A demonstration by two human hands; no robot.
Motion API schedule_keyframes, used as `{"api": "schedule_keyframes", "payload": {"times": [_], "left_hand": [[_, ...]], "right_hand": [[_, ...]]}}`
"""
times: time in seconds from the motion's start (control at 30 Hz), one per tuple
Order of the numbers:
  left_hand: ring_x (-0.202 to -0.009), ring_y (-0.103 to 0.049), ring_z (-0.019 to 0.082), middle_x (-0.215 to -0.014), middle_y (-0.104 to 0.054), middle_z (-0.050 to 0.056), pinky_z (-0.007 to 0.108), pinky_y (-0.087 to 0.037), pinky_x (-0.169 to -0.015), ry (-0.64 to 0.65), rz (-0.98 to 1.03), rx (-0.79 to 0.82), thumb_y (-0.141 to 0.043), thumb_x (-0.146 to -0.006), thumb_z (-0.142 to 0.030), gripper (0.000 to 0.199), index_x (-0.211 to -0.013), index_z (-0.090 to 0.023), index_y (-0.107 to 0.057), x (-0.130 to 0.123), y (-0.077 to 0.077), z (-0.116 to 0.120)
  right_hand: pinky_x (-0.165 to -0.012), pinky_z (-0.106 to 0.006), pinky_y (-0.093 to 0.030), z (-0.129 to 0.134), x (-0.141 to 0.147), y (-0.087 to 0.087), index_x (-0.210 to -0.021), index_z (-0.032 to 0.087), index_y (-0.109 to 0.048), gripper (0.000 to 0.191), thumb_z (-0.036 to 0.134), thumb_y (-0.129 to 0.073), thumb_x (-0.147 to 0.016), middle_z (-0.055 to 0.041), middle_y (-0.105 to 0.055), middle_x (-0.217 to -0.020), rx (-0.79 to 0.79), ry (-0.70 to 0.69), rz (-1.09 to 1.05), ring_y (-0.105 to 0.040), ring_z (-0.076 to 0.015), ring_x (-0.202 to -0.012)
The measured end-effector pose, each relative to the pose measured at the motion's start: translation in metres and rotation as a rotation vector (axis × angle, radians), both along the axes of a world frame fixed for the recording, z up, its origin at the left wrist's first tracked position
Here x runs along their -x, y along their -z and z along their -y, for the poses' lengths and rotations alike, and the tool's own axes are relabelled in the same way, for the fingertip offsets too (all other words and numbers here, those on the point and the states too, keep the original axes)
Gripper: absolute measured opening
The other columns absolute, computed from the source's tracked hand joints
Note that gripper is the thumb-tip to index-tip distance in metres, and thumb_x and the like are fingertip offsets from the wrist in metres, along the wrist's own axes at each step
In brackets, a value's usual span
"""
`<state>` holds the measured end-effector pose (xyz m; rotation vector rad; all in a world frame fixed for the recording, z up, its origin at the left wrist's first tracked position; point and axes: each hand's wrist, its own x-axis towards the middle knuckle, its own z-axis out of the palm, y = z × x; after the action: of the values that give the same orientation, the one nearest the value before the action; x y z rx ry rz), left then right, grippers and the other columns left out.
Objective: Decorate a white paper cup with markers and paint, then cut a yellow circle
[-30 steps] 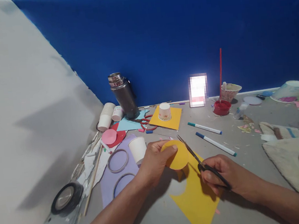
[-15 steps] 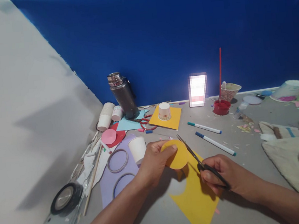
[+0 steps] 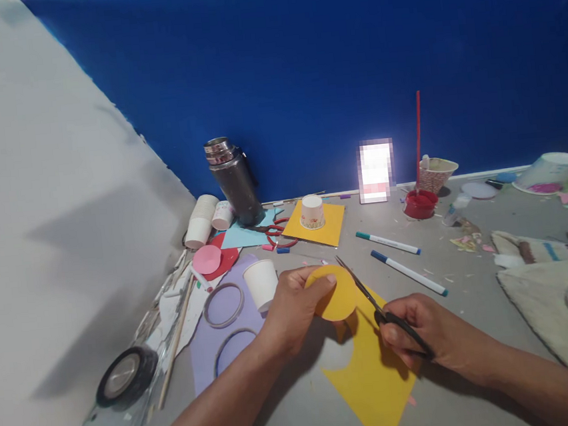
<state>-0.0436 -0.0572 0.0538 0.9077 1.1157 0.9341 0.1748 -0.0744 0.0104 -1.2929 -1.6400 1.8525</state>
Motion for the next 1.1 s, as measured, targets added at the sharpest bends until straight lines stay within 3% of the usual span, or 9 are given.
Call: {"api": "schedule_keyframes", "payload": {"times": [0.33, 0.47, 0.57, 0.7, 0.77, 0.83, 0.93, 1.1], "left_hand": [[-0.06, -0.067, 0.019, -0.073, -0.073, 0.011, 0.028, -0.055, -0.051, 0.043, 0.034, 0.013, -0.084, -0.073, -0.043, 0.037, -0.082, -0.009, -0.073, 0.004, 0.003, 0.0], [-0.071, -0.075, 0.025, -0.097, -0.078, 0.02, 0.029, -0.058, -0.051, 0.15, 0.21, 0.142, -0.077, -0.083, -0.044, 0.041, -0.097, -0.005, -0.076, 0.008, 0.011, -0.006], [-0.082, -0.078, 0.027, -0.119, -0.076, 0.023, 0.033, -0.063, -0.058, 0.203, 0.385, 0.279, -0.061, -0.096, -0.055, 0.052, -0.11, -0.006, -0.075, 0.009, 0.017, -0.011], [-0.095, -0.078, 0.031, -0.13, -0.073, 0.024, 0.039, -0.066, -0.069, 0.22, 0.487, 0.278, -0.05, -0.098, -0.068, 0.068, -0.117, -0.007, -0.073, 0.007, 0.019, -0.011], [-0.093, -0.078, 0.03, -0.125, -0.074, 0.023, 0.035, -0.064, -0.066, 0.232, 0.448, 0.219, -0.063, -0.092, -0.065, 0.062, -0.116, -0.008, -0.073, 0.006, 0.018, -0.007], [-0.078, -0.075, 0.024, -0.103, -0.078, 0.019, 0.028, -0.058, -0.059, 0.243, 0.335, 0.129, -0.079, -0.081, -0.048, 0.048, -0.106, -0.008, -0.074, 0.003, 0.016, -0.003], [-0.054, -0.062, 0.013, -0.068, -0.07, 0.005, 0.022, -0.048, -0.05, 0.217, 0.142, 0.022, -0.085, -0.069, -0.025, 0.033, -0.094, -0.01, -0.07, 0.0, 0.015, 0.003], [-0.048, -0.058, 0.011, -0.07, -0.068, 0.002, 0.023, -0.044, -0.046, 0.181, 0.089, 0.007, -0.09, -0.062, -0.028, 0.042, -0.096, -0.013, -0.07, -0.002, 0.02, 0.003]], "right_hand": [[-0.052, -0.026, -0.025, 0.0, -0.001, 0.004, -0.057, 0.02, -0.054, 0.071, 0.088, -0.075, -0.063, 0.0036, -0.049, -0.049, 0.047, 0.023, -0.054, -0.035, -0.0088, -0.049], [-0.054, -0.026, -0.031, -0.005, -0.005, -0.002, -0.06, 0.02, -0.057, 0.066, 0.083, -0.077, -0.067, 0.001, -0.056, -0.056, -0.017, 0.096, -0.05, -0.041, -0.0109, -0.055], [-0.056, -0.027, -0.036, -0.012, -0.007, -0.006, -0.059, 0.02, -0.059, 0.064, 0.079, -0.08, -0.066, 0.0, -0.058, -0.057, -0.099, 0.166, 0.029, -0.046, -0.013, -0.057], [-0.056, -0.027, -0.037, -0.019, -0.01, -0.009, -0.061, 0.019, -0.06, 0.063, 0.078, -0.084, -0.063, -0.0003, -0.06, -0.061, -0.157, 0.259, 0.081, -0.048, -0.0131, -0.059], [-0.055, -0.027, -0.036, -0.02, -0.011, -0.009, -0.062, 0.019, -0.059, 0.065, 0.079, -0.085, -0.062, -0.0003, -0.06, -0.062, -0.138, 0.281, 0.047, -0.047, -0.0123, -0.059], [-0.054, -0.026, -0.036, -0.02, -0.011, -0.007, -0.063, 0.018, -0.059, 0.066, 0.079, -0.086, -0.061, 0.0001, -0.059, -0.062, -0.116, 0.288, -0.003, -0.047, -0.0117, -0.058], [-0.053, -0.026, -0.036, -0.021, -0.011, -0.005, -0.065, 0.018, -0.059, 0.066, 0.076, -0.089, -0.059, 0.0012, -0.056, -0.062, -0.122, 0.299, -0.046, -0.046, -0.011, -0.057], [-0.052, -0.025, -0.035, -0.025, -0.011, 0.001, -0.067, 0.016, -0.066, 0.057, 0.068, -0.091, -0.063, -0.0006, -0.06, -0.063, -0.235, 0.33, 0.012, -0.048, -0.0118, -0.058]]}}
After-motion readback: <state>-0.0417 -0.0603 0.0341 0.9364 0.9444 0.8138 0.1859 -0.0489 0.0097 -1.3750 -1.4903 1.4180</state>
